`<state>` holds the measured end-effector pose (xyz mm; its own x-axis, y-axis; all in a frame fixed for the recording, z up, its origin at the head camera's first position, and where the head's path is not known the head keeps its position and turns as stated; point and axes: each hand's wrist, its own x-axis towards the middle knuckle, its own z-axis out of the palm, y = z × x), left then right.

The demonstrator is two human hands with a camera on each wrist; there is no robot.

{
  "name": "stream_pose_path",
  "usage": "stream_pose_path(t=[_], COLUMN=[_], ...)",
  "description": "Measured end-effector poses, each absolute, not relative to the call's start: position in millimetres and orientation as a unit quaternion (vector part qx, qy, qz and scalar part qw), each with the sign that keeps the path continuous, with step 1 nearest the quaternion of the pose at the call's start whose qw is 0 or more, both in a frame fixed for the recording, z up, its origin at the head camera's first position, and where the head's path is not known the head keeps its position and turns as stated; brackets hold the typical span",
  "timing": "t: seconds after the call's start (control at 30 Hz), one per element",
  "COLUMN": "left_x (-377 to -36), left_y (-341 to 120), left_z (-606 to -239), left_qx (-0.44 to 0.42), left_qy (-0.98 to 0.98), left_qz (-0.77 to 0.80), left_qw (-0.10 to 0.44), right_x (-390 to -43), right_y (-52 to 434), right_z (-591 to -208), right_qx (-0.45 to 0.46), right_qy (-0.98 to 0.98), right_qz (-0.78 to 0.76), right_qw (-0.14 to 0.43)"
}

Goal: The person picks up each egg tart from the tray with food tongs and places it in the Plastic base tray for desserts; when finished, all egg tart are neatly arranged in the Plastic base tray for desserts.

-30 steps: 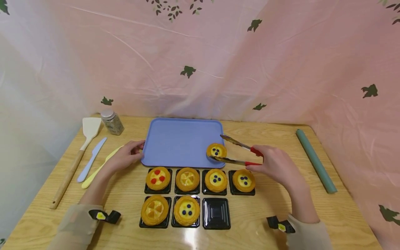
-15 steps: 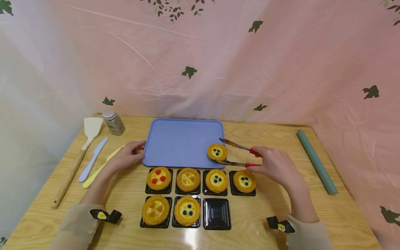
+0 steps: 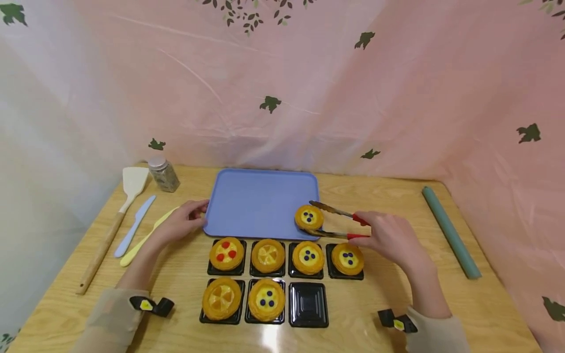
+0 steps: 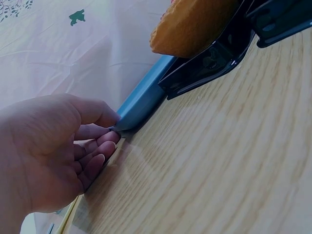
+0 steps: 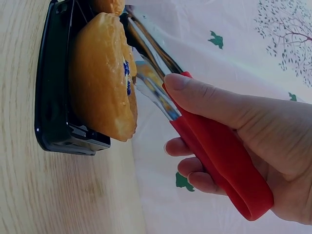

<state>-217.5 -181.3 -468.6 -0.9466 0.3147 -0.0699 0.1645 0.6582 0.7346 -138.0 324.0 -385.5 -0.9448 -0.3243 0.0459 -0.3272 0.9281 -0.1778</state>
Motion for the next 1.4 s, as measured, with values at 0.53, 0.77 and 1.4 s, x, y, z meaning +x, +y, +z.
stream_pose_path(t=[0.53,0.77,1.4], left_x=[-216.8,-214.9,-215.9], left_y=[-181.2,-180.3,-181.8], left_z=[-470.4,-469.6,-468.5], left_qx=[0.135,0.130,0.138], left_qy=[0.903,0.902,0.901], left_qz=[0.397,0.399,0.401], left_qw=[0.096,0.101,0.092], right_x=[-134.0,-132.7,-135.9], right_y=[321.8,322.0,319.6], right_z=[-379.7,-380.2,-383.0], right_qx=[0.160,0.164,0.170], right_qy=[-0.984,-0.983,-0.983], right_qz=[0.082,0.081,0.072], right_qw=[0.008,0.013,0.011])
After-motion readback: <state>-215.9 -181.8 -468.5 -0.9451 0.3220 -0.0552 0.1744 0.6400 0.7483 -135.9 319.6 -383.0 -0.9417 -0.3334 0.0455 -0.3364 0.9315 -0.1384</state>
